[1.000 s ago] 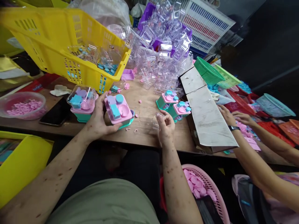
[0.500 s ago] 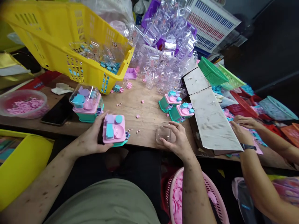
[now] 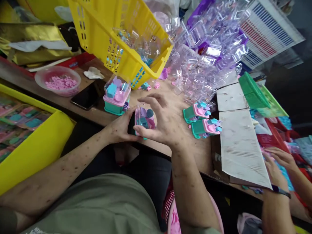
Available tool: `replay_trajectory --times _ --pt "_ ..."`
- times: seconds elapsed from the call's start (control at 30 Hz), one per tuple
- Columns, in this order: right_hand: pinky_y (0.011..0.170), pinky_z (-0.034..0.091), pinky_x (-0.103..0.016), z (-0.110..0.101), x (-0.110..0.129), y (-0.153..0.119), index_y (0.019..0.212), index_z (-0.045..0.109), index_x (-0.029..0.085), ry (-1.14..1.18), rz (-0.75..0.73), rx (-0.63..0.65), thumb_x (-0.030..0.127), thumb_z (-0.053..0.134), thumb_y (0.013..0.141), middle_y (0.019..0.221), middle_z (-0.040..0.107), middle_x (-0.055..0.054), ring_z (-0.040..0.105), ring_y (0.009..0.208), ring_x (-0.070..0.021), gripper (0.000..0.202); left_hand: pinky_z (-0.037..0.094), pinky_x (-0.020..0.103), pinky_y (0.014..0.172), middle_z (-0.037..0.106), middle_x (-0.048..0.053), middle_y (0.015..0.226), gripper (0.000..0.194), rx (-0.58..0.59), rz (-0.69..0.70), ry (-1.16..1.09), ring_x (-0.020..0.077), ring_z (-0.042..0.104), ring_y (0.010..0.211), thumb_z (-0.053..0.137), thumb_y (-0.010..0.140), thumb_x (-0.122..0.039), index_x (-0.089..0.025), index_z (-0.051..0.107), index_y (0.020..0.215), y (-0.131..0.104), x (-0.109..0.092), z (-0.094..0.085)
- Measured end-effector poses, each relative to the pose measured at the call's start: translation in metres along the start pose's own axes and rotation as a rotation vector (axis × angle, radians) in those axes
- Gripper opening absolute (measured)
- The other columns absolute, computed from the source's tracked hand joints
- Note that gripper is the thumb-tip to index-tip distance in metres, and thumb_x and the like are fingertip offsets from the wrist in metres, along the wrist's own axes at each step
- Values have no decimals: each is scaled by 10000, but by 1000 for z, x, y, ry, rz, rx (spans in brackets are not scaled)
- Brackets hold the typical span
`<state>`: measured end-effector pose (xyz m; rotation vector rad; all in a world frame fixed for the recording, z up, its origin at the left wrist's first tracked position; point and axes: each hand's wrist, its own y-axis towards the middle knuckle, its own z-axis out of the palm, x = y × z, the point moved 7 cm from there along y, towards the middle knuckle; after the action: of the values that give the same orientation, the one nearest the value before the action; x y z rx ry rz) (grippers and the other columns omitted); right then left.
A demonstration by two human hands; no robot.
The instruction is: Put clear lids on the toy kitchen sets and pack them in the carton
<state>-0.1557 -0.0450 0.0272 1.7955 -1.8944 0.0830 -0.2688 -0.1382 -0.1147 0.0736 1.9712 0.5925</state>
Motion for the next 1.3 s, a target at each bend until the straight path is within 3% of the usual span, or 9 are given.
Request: replay_trajectory --times 0.1,0.2,0.47,0.63,0.83,0.93,1.07,1.2,1.3 --pt "1187 578 -647 17 1 9 1492 700 300 -58 35 20 703 705 1061 1420 690 -134 680 1369 -387 589 445 695 1361 512 226 1756 1240 -17 6 -47 488 521 1633 1012 771 -660 -240 368 1743 1 3 2" --pt "1206 574 -614 19 3 6 1494 727 323 -67 29 1 609 646 1124 1415 699 -116 689 1375 -363 475 475 682 1347 536 218 1744 1178 -36 35 -57 469 538 1628 1017 791 -593 -247 392 1728 0 1 2" --pt "1218 571 -625 2 13 6 1671 646 396 -61 34 -54 510 718 1084 1455 681 -97 686 1363 -378 603 417 661 1399 481 255 1788 1229 -42 27 -44 445 473 1695 1025 778 -512 -209 336 1750 -2 -1 0" --pt "1211 583 -625 5 11 5 1611 705 379 -84 79 -16 566 718 1090 1429 694 -103 696 1346 -376 553 419 629 1403 486 257 1779 1229 -20 18 -46 436 484 1684 1027 800 -506 -183 334 1763 -2 1 4" --pt "1136 640 -617 -11 -19 -18 1651 629 401 174 295 -217 717 463 1147 1555 675 -105 708 1387 -380 618 335 670 1428 370 253 1838 1432 -180 100 -4 469 355 1730 1066 719 -664 -224 247 1807 -8 -2 -3" --pt "1130 643 -647 -14 -37 -41 1675 595 402 261 441 -299 718 368 1137 1622 644 -116 667 1485 -419 664 370 668 1389 576 204 1679 1071 -261 173 44 439 520 1601 963 874 -641 -249 425 1713 -13 -20 -17" --pt "1185 573 -769 -1 -53 -76 1659 623 421 569 599 -457 761 311 1112 1671 622 -118 620 1548 -477 716 488 588 1263 756 106 1362 501 -247 200 143 338 690 1300 832 1044 -459 -273 652 1472 -16 -43 -22" --pt "1191 544 -827 36 -60 -99 1767 498 368 739 739 -474 888 275 1050 1665 625 -168 591 1573 -510 913 550 517 1159 772 85 1292 375 -284 180 189 309 684 1227 847 1047 -429 -268 736 1366 -16 -54 -22" --pt "1233 520 -817 54 -63 -107 1736 515 375 851 719 -510 856 257 1060 1683 612 -148 579 1595 -481 869 561 506 1123 808 65 1226 263 -300 130 217 300 712 1206 837 1061 -414 -272 783 1276 -15 -59 -23"
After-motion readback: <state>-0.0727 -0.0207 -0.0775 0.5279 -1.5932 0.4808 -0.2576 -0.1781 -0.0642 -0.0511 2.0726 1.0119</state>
